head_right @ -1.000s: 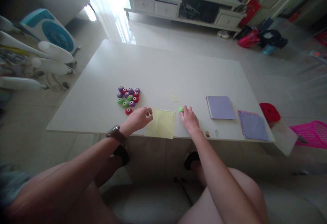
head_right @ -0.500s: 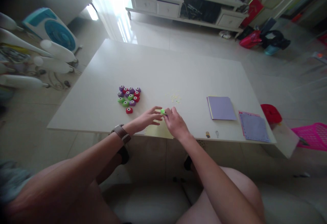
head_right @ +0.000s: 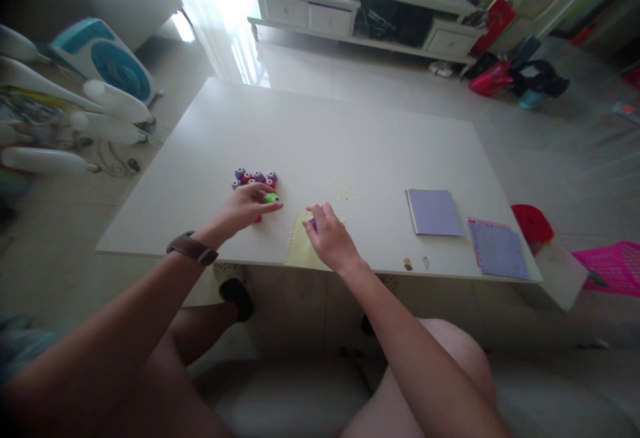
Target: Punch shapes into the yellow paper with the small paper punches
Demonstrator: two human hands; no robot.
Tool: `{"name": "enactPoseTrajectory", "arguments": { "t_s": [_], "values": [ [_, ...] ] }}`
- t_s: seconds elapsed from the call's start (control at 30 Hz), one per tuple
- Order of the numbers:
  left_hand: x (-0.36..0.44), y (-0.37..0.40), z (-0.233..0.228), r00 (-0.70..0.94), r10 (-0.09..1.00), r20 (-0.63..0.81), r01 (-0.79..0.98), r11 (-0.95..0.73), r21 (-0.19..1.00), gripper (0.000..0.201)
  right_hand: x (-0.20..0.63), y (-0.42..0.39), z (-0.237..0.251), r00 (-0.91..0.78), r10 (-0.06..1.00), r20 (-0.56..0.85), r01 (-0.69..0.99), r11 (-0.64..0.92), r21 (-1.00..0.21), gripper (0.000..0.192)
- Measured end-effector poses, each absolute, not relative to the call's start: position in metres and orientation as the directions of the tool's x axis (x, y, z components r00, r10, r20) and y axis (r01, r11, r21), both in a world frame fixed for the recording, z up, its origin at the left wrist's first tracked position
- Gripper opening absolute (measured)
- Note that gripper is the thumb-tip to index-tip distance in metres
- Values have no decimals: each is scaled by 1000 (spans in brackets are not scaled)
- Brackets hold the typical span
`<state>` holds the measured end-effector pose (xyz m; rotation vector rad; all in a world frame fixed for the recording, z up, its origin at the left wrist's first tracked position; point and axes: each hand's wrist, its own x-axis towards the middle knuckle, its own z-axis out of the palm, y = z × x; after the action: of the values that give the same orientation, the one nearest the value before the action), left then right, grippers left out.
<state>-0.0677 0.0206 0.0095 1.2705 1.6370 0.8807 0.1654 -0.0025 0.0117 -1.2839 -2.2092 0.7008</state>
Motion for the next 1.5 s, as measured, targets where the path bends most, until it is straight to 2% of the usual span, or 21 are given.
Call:
{"name": "enactPoseTrajectory", "arguments": {
  "t_s": [0.1,0.2,0.43,0.63,0.7,0.73,0.8,0.83,0.87,0.93,1.0,1.07,1.23,1.37,1.5],
  "values": [
    [-105,20,10,-219,963,-156,567,256,783,48,165,-1,8,-440,883,161,623,430,-654,19],
    [-131,14,6,-244,954,-175,697,299,652,44,164,0,4,-455,878,149,619,431,-657,17],
    [-147,8,-14,-179,958,-225,891,255,376,21,161,-1,-1,-489,862,135,602,445,-664,16],
    [-135,5,-8,-201,959,-198,926,252,279,47,159,-1,-1,-516,843,152,571,470,-673,17],
    [-122,4,3,-224,967,-121,931,249,266,46,159,-1,0,-522,837,164,565,483,-669,20],
    [-113,4,8,-229,971,-71,922,240,305,43,159,-2,0,-526,833,173,559,492,-668,22],
    [-92,3,19,-163,984,-69,837,175,519,31,158,-2,2,-536,822,196,542,512,-667,25],
    [-80,3,23,-89,985,-149,726,167,667,25,157,-3,3,-542,814,208,529,523,-668,26],
    [-69,2,25,22,969,-244,570,188,800,26,156,-3,4,-547,808,222,514,532,-673,26],
    [-47,0,25,306,886,-349,248,280,928,38,154,-4,5,-547,799,250,475,542,-694,24],
    [-31,-1,20,431,846,-313,22,337,941,39,153,-4,6,-530,801,278,443,541,-714,22],
    [-21,0,12,428,859,-280,-99,353,931,40,154,-4,6,-511,808,291,443,538,-717,21],
    [-13,-1,4,430,842,-328,-171,432,885,33,155,-4,8,-476,831,289,492,524,-695,28],
    [-7,-6,13,443,810,-385,-312,542,780,24,154,-5,9,-425,857,290,527,495,-691,38],
    [-6,-8,15,454,786,-420,-332,587,739,25,154,-4,7,-445,852,276,528,499,-688,45]
  ]
}}
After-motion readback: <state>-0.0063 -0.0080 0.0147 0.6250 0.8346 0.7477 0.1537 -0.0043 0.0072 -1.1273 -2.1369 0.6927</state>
